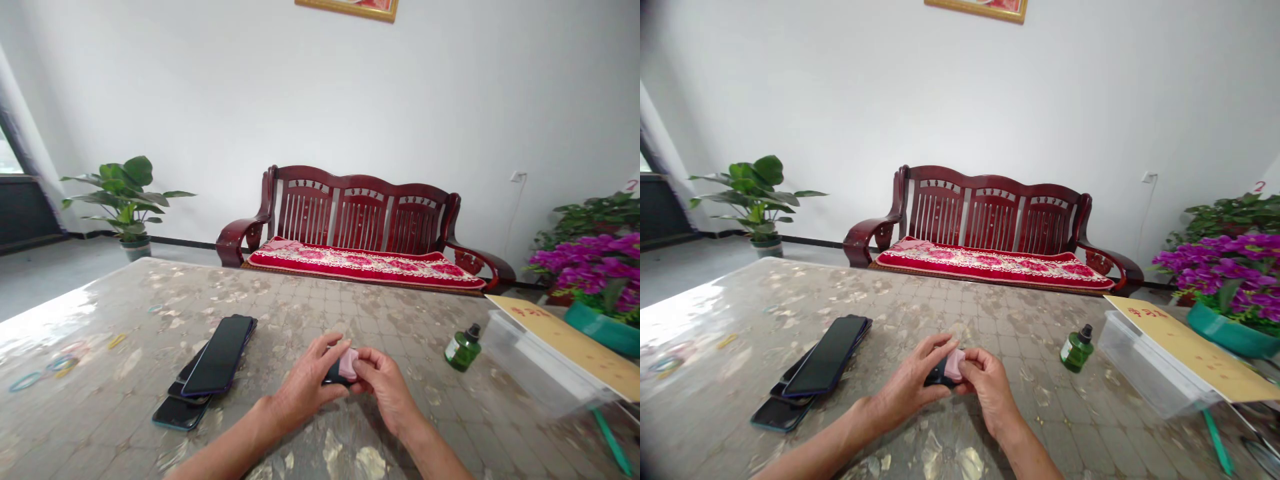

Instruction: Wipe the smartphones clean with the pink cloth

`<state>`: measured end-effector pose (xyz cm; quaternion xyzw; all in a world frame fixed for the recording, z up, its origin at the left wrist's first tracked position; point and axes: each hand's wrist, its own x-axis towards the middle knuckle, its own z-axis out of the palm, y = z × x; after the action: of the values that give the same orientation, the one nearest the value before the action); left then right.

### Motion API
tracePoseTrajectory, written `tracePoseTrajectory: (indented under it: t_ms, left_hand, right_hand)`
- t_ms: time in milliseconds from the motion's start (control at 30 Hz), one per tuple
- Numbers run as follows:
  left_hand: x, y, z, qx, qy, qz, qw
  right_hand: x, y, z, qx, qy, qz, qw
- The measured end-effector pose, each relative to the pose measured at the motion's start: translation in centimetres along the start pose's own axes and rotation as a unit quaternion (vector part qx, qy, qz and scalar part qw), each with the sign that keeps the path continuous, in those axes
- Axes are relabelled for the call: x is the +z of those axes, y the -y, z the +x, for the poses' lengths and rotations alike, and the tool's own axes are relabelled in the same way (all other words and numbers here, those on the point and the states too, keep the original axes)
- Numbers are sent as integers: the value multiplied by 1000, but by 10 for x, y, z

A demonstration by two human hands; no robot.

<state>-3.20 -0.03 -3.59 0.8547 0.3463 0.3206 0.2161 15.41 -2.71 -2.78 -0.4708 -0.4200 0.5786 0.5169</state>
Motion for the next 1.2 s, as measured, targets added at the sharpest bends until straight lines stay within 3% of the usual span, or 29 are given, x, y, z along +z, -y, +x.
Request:
tracePoseTrajectory:
  t_ms: [200,333,400,500,567,633,800,933,1000,1067,1100,1167,1200]
  left_hand:
    - [1,-22,1,-18,-36,-119,992]
    - [2,-21,8,-116,-56,-187,974]
    - [1,-17,14,-212,-48,-263,940]
    - [-5,-16,21,-322,-20,-425,846]
    - [-11,-23,22,-345,-8,-533,772]
    - [-14,-32,21,-334,16,-602,725]
    - [2,-48,20,-297,36,-662,687]
    - [17,-58,37,-321,-69,-698,637]
    - [19,-64,49,-323,-128,-704,619]
    - [19,-68,57,-316,-160,-702,617]
    - [19,-69,59,-312,-169,-697,623]
    - [20,-70,61,-307,-170,-685,638]
    - [21,-70,60,-306,-162,-683,643]
  right_hand:
    - [1,-5,-2,1,26,20,999]
    - [-2,-4,-5,30,62,26,997]
    - [-2,-3,-7,46,76,13,996]
    - [-1,-2,-7,72,57,29,995]
    - [-1,0,-5,96,24,75,992]
    - [-2,2,-2,109,0,118,987]
    - [1,7,-5,99,9,135,986]
    - [6,15,-12,95,51,66,992]
    - [-5,27,-9,56,49,-18,997]
    - [-32,43,-2,-57,-46,-134,988]
    - [-50,52,1,-138,-139,-192,962]
    - [-94,67,8,-267,-326,-269,866]
    - [-116,71,10,-285,-395,-306,818]
